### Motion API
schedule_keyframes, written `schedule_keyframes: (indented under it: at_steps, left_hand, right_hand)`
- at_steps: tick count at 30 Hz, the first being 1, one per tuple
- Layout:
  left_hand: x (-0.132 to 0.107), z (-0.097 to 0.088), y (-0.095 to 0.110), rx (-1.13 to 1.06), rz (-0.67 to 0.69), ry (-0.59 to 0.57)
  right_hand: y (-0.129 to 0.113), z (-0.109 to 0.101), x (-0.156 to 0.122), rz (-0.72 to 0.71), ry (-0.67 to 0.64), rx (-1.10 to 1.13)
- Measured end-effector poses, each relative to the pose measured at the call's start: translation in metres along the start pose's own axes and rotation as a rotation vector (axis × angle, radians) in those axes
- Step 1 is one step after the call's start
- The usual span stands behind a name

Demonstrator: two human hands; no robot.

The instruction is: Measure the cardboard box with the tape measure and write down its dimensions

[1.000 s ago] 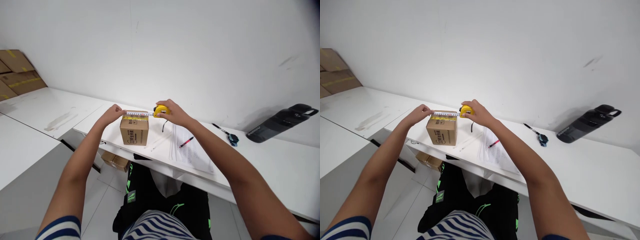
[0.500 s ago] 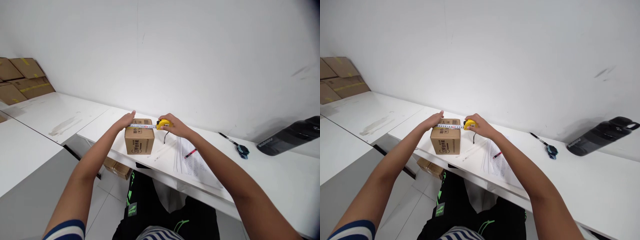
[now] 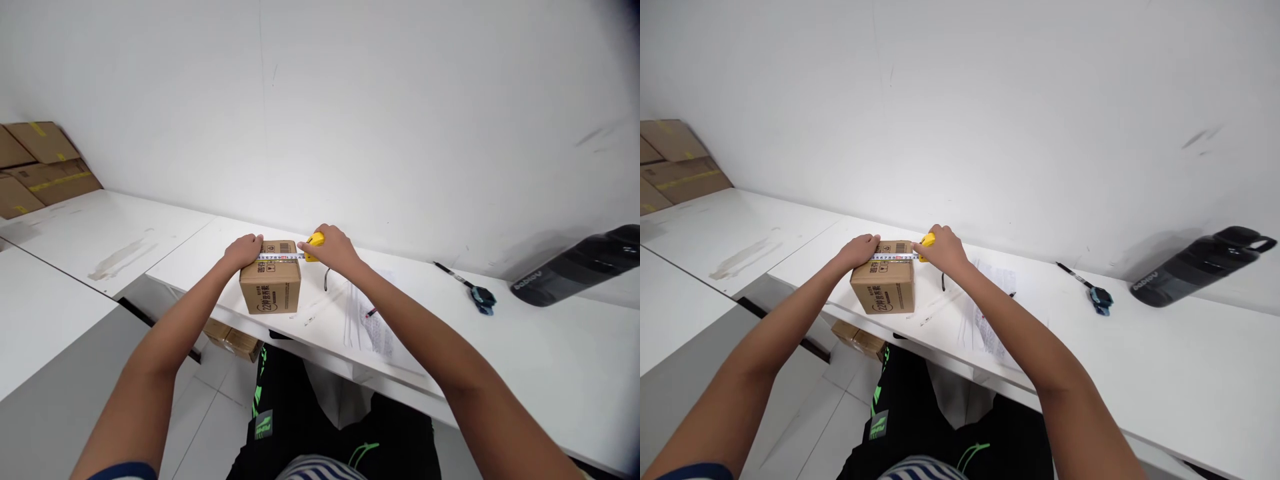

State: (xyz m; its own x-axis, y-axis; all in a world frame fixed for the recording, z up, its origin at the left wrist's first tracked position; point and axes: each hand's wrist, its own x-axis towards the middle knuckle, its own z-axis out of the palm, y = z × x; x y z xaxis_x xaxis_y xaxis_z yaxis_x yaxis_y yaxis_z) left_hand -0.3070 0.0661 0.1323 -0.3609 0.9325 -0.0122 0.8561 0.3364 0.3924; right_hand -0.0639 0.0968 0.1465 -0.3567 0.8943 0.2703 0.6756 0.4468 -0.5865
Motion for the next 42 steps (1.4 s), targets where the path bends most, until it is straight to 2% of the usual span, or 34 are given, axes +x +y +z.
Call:
schedule_keyframes:
  at_steps: [4, 9, 14, 22, 27, 32, 35, 42]
  left_hand:
    - [0.0, 0.001, 0.0, 0.021, -0.001, 0.0]
    - [-0.001, 0.002, 0.003, 0.023, 0.007, 0.001]
    - [-0.002, 0.0, 0.005, 0.043, 0.01, 0.012]
    - [0.0, 0.002, 0.002, 0.026, 0.005, 0.006]
    - [-0.001, 0.003, 0.0, 0.006, 0.021, 0.012]
    - [-0.001, 0.003, -0.002, -0.058, 0.013, 0.008]
    - [0.0, 0.003, -0.003, -0.09, 0.009, 0.01]
    - [-0.003, 0.006, -0.005, -0.138, -0.003, 0.034]
  right_hand:
    - [-0.007, 0.006, -0.004, -0.034, 0.067, -0.17]
    - [-0.004, 0.014, -0.01, -0.113, 0.115, -0.408]
    - [-0.001, 0.018, -0.012, -0.124, 0.146, -0.459]
    - [-0.018, 0.031, -0.01, -0.131, 0.138, -0.515]
    - [-0.012, 0.027, -0.006, -0.146, 0.115, -0.472]
    - [0.01, 0.003, -0.002, -0.348, -0.069, -0.207]
    - [0.02, -0.007, -0.003, -0.397, -0.165, -0.037]
    - [0.024, -0.006, -0.004, -0.503, -0.199, 0.017]
